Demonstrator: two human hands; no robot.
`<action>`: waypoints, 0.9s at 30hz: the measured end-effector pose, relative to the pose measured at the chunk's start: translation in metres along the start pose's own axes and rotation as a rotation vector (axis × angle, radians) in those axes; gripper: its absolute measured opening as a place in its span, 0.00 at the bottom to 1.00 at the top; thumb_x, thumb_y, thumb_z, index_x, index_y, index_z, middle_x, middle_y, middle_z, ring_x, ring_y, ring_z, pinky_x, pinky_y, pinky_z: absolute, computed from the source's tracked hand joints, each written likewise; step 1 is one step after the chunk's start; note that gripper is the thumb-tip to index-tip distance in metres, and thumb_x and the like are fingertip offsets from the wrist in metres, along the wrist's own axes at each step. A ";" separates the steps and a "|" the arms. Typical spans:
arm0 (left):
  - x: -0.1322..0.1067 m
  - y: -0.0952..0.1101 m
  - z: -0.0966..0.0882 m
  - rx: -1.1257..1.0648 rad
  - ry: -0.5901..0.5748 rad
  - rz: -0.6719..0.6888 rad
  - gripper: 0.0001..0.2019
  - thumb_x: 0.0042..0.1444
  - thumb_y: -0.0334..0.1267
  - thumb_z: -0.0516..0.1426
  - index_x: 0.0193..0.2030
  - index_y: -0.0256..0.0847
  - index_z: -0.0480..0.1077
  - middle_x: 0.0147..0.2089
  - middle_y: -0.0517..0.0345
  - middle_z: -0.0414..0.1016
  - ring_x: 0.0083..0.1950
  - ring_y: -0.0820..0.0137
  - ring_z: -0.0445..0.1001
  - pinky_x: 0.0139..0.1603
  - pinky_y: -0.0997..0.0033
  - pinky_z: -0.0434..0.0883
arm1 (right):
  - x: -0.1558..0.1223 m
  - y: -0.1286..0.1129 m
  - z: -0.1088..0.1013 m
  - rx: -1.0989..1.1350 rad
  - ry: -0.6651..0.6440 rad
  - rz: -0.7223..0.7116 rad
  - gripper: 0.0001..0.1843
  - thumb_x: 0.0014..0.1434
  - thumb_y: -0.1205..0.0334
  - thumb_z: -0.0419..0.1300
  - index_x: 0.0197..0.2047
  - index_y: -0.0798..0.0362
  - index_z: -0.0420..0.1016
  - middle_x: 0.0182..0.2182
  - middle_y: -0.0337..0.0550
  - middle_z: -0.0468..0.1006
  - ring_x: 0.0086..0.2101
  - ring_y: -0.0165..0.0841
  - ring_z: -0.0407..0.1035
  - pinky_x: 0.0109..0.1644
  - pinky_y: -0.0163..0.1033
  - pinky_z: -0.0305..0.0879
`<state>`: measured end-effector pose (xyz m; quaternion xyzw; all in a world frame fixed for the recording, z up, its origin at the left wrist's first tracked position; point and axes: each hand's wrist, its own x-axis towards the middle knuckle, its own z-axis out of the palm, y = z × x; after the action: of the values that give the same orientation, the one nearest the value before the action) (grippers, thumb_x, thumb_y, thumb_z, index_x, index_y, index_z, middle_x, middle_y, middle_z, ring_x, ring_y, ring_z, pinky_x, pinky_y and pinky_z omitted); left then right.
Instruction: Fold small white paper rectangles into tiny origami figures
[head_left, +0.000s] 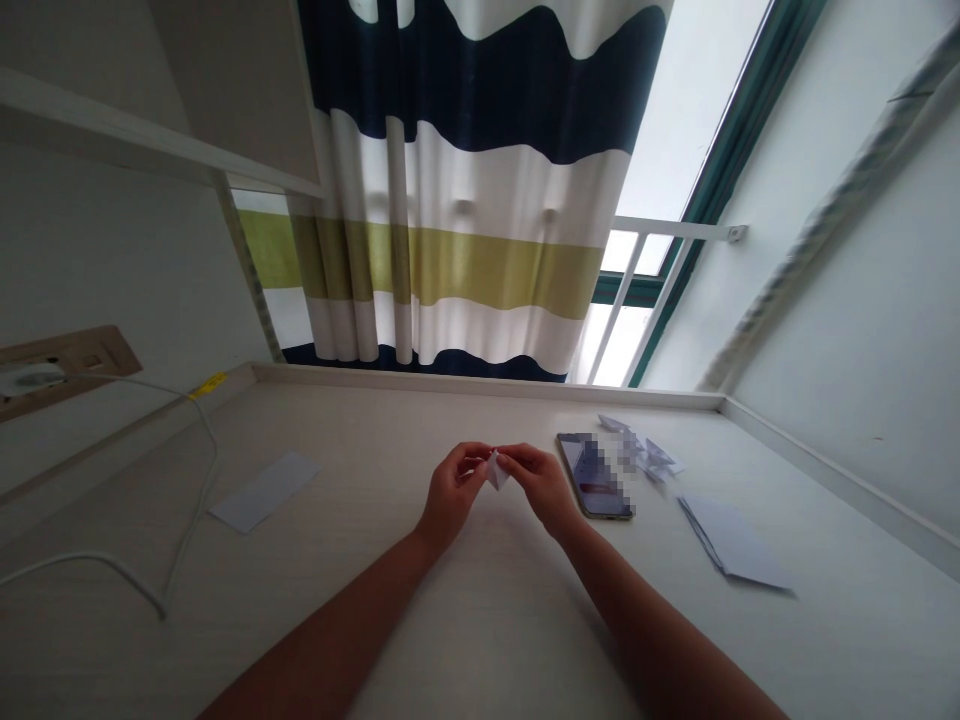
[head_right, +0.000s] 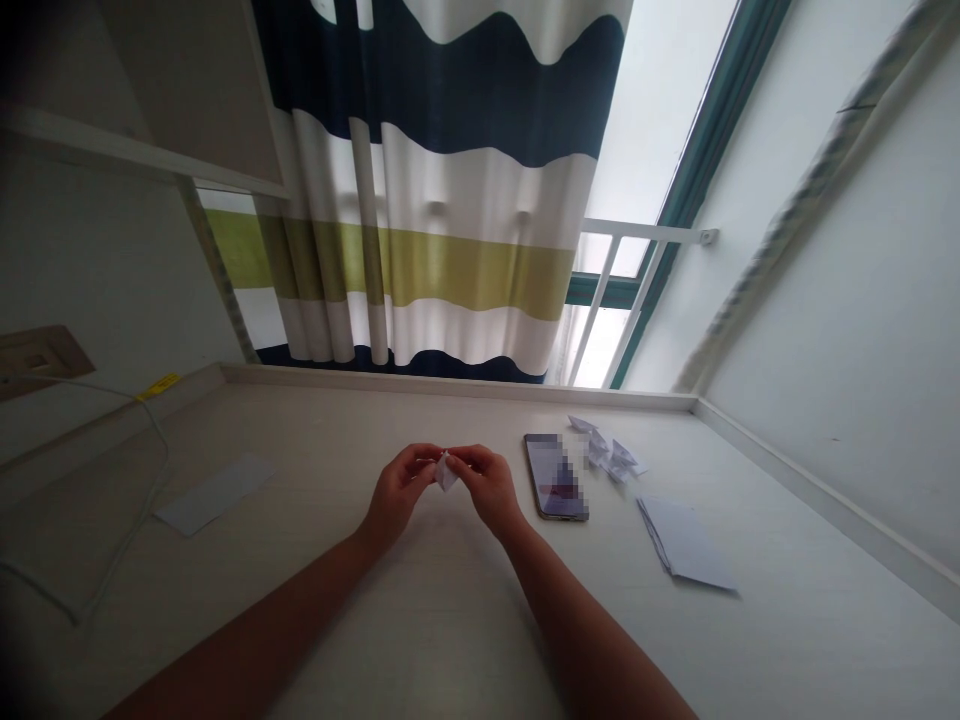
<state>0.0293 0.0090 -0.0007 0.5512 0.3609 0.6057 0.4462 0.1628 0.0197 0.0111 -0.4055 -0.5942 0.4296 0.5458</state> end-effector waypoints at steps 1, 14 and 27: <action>0.001 -0.001 0.000 -0.035 0.009 -0.027 0.08 0.46 0.34 0.57 0.35 0.38 0.68 0.35 0.56 0.72 0.37 0.70 0.72 0.37 0.71 0.71 | 0.000 0.000 0.000 -0.078 -0.002 -0.036 0.09 0.46 0.58 0.62 0.30 0.53 0.77 0.28 0.43 0.77 0.29 0.33 0.68 0.34 0.38 0.63; 0.006 -0.001 -0.002 -0.408 0.024 -0.273 0.11 0.42 0.37 0.61 0.35 0.37 0.73 0.35 0.55 0.75 0.37 0.70 0.72 0.40 0.67 0.70 | -0.004 0.005 -0.003 -0.121 -0.078 -0.230 0.14 0.47 0.71 0.56 0.40 0.51 0.70 0.37 0.42 0.75 0.38 0.33 0.68 0.40 0.38 0.65; 0.003 0.003 0.004 -0.456 -0.019 -0.357 0.08 0.41 0.37 0.62 0.29 0.36 0.74 0.31 0.55 0.75 0.35 0.71 0.72 0.37 0.72 0.70 | -0.007 -0.002 -0.002 -0.442 0.060 -0.402 0.06 0.47 0.71 0.56 0.29 0.51 0.70 0.27 0.40 0.72 0.28 0.31 0.64 0.32 0.37 0.62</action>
<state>0.0326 0.0107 0.0033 0.3703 0.3026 0.5777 0.6615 0.1658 0.0126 0.0109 -0.4012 -0.7253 0.1613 0.5356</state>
